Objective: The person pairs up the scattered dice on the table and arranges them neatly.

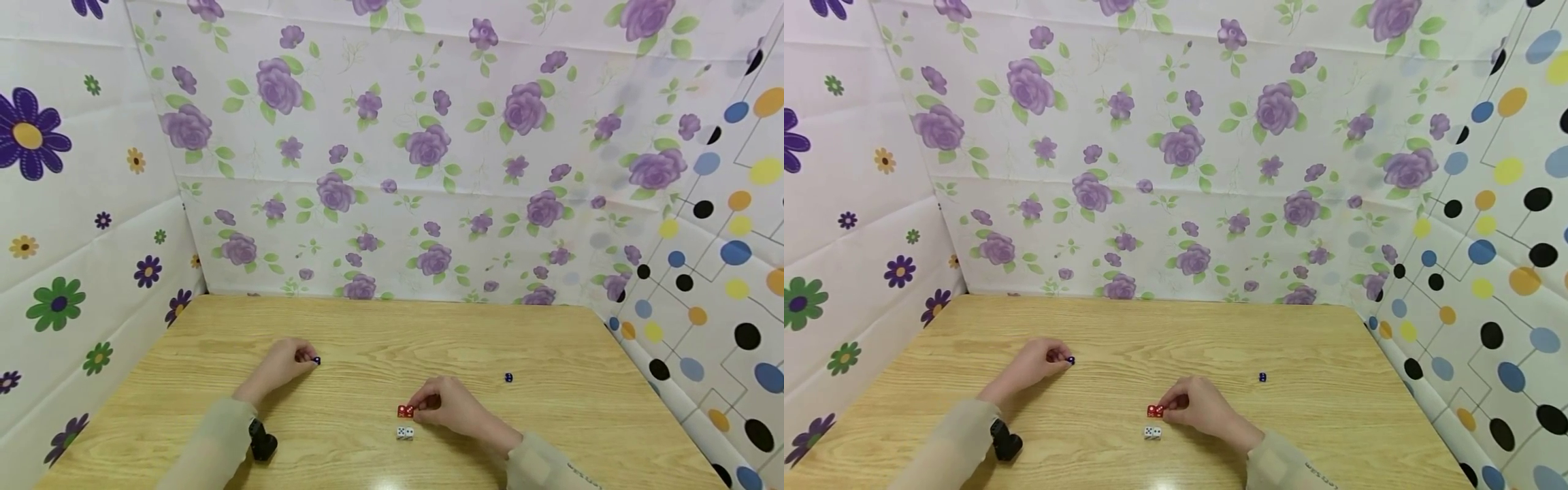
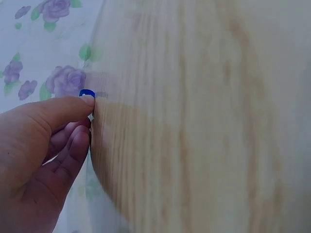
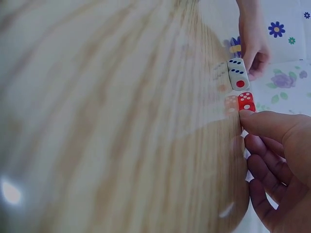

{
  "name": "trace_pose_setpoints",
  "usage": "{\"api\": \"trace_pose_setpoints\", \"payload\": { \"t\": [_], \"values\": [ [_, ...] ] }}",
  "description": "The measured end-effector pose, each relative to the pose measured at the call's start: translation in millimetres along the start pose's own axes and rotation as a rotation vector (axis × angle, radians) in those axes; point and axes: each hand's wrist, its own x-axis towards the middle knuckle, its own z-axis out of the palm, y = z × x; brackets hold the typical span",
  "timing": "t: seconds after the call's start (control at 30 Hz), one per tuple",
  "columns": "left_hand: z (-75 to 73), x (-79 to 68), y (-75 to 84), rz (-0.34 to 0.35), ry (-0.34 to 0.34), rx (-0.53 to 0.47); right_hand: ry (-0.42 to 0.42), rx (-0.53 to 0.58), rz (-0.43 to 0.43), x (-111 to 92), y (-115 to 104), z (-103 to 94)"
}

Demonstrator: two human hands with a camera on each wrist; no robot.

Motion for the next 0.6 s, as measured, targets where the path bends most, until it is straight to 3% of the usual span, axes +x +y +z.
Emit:
{"api": "trace_pose_setpoints", "payload": {
  "t": [0.3, 0.6],
  "values": [
    [14.6, 8.7, 14.3, 0.112, -0.069, -0.011, 0.006, -0.007, -0.003, -0.1, 0.0, 0.0],
    [32.6, 17.7, 33.7, 0.128, -0.102, -0.03, 0.007, 0.001, 0.003, -0.6, -0.8, 0.4]
  ]
}}
